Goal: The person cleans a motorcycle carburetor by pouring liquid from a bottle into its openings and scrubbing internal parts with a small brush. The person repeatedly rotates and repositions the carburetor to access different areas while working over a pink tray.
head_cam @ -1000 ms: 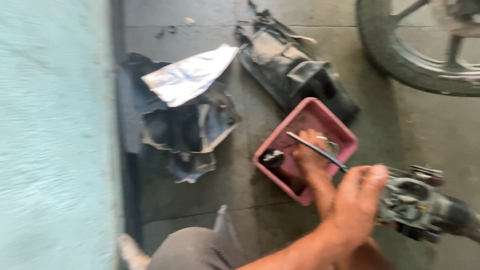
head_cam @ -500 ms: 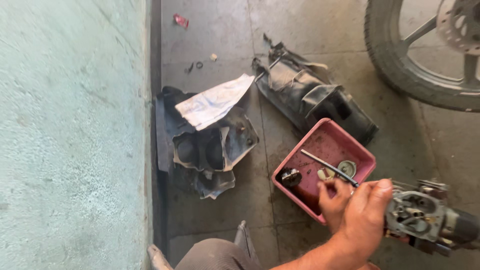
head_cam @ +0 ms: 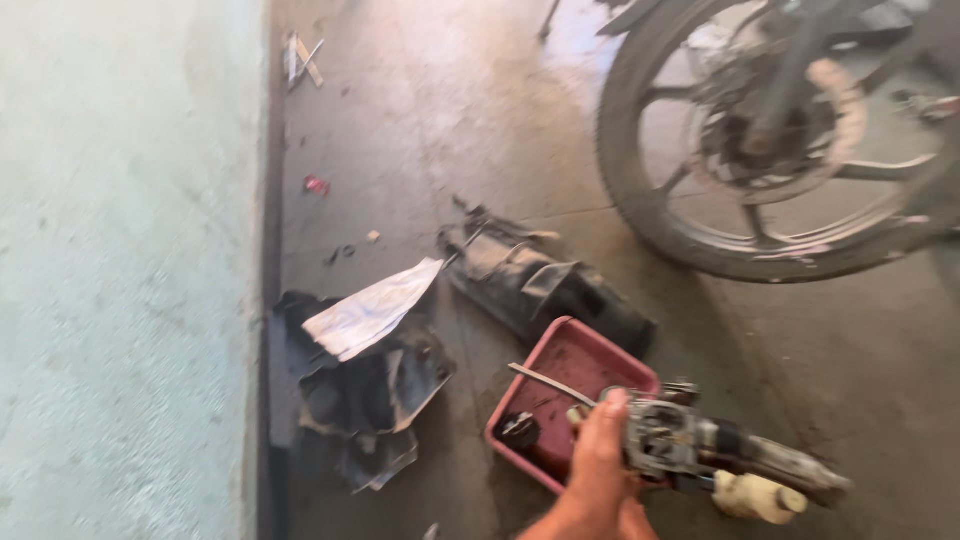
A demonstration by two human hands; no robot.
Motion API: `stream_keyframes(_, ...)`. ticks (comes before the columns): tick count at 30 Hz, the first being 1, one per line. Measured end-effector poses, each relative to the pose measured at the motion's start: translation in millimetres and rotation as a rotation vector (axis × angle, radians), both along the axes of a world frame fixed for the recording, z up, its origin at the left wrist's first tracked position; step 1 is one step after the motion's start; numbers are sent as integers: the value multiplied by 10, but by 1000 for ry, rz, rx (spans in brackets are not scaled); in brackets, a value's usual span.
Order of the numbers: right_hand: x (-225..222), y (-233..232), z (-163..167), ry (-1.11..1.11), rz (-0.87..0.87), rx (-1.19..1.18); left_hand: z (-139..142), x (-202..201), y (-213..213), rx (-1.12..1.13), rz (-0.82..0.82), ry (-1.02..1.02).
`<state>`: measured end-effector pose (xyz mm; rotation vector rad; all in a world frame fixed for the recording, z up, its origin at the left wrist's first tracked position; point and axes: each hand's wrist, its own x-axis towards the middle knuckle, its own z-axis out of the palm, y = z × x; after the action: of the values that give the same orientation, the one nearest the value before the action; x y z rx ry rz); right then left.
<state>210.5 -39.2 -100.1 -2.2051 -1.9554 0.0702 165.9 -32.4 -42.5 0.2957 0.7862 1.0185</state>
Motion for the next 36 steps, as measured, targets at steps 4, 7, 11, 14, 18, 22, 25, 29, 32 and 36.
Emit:
stream_keyframes(4, 8, 40, 180, 38, -22, -23, 50, -163, 46, -48, -59, -89)
stream_keyframes(7, -20, 83, 323, 78, -35, -36, 191, -270, 74, 37, -109, -141)
stream_keyframes(11, -72, 90, 527, 116, -44, -51, 406, -362, 80, -67, -112, -132)
stream_keyframes(14, -134, 70, 675, 143, -41, -66, 527, -438, 98, -79, -89, -114)
stream_keyframes(18, -199, 94, 812, 196, -39, -70, 618, -571, 71, -114, -97, 44)
stream_keyframes(22, -155, 148, 806, 353, -53, -5, 672, -621, 63, -7, -83, -152)
stream_keyframes(25, -27, 134, 694, 582, -112, 73, 695, -647, 81, -11, -68, -93)
stream_keyframes(29, 214, 0, 485, 1076, -280, 235, 730, -674, 185, 63, 14, -83)
stream_keyframes(32, 360, -210, 330, 1347, -569, 187, 790, -718, 257, 158, -9, -11)
stream_keyframes(36, 335, -472, 200, 862, -475, 72, 919, -763, 307, 263, 0, -110)
